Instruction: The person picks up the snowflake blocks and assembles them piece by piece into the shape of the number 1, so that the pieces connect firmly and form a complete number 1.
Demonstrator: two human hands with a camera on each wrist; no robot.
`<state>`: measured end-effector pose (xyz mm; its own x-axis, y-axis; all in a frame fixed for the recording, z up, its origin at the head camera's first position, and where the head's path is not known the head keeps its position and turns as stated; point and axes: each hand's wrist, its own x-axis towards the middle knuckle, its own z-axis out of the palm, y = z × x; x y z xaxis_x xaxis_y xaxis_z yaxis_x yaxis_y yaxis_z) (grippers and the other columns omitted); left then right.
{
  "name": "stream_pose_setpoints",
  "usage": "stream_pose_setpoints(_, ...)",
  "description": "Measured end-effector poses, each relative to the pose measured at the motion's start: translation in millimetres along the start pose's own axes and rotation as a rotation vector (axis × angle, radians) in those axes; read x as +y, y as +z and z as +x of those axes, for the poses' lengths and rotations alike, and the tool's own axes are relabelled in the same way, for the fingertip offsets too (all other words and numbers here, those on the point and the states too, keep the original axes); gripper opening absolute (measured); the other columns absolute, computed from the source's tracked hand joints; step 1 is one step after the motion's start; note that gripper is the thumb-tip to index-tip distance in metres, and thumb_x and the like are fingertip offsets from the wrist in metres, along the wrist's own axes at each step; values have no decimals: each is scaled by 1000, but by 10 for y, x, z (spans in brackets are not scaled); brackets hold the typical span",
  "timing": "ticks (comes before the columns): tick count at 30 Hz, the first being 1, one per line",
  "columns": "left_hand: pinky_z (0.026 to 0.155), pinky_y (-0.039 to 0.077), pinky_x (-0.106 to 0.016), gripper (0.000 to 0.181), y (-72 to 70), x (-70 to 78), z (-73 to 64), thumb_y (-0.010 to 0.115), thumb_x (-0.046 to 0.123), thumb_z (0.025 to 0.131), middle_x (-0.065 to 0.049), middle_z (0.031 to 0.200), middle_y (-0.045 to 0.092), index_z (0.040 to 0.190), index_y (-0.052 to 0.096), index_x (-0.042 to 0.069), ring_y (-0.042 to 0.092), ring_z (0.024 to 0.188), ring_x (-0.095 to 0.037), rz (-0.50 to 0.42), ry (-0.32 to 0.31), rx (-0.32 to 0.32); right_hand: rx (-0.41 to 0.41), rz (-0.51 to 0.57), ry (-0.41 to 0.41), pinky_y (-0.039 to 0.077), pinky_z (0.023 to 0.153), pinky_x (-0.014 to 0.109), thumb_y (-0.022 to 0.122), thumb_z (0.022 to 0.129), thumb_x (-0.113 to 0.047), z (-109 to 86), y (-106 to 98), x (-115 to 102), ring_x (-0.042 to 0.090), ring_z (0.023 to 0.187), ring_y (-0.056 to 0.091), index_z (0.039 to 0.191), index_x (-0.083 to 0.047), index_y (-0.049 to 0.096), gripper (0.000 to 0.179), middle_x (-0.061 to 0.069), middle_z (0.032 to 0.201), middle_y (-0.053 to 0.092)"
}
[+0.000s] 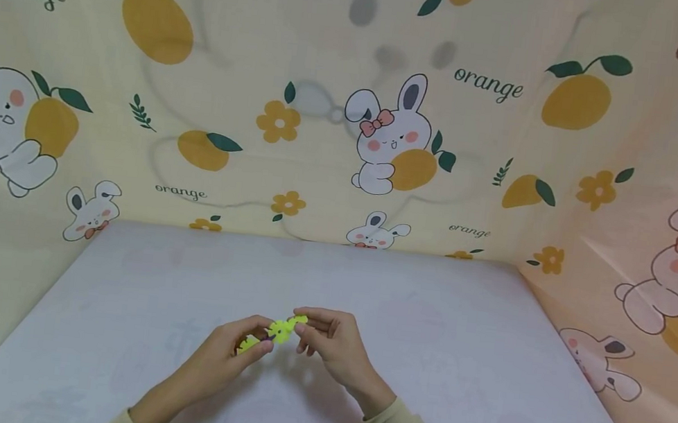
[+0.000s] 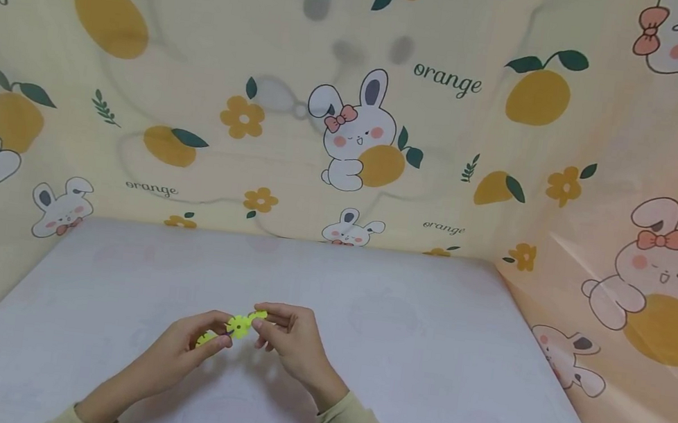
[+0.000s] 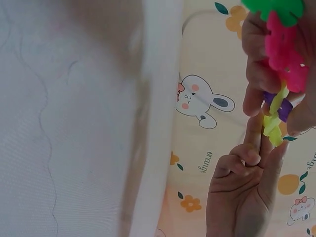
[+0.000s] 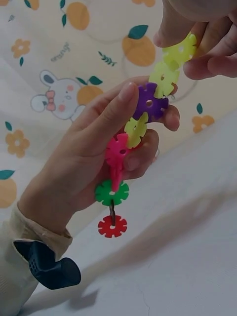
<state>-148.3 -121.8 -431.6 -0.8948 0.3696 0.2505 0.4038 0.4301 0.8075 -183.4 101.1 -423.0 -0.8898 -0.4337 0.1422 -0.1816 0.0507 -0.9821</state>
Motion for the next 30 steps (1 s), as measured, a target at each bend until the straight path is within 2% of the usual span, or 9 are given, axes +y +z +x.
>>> stream_pose_setpoints(9,65,48,-21,19,9,4,3,64,20,99,-9,101,75,117,69,13,59,82,-5,11,19,15,27,-20,14,48,59,17,65,97,-7,-28,37,-41,3,58,59,126,8,64,33,32,106,72)
stream_pose_setpoints(18,67,52,-21,24,21,9,1,65,19,98,-11,103,76,119,69,7,61,83,-2,8,13,16,28,-45,21,42,53,16,66,98,-8,-39,65,-50,4,52,56,129,7,64,35,28,108,72)
stream_pose_setpoints(24,72,54,-22,31,15,2,-4,65,26,98,-8,105,77,121,70,5,64,86,-2,19,11,25,18,-42,37,39,49,15,65,98,-8,-41,93,-39,7,49,51,132,7,62,37,26,91,70)
stream_pose_setpoints(30,70,52,-21,29,12,10,0,66,26,98,-10,104,76,119,70,7,61,85,-2,3,3,19,16,-33,63,39,49,15,63,99,-9,-41,93,-51,9,51,54,136,2,61,38,26,113,72)
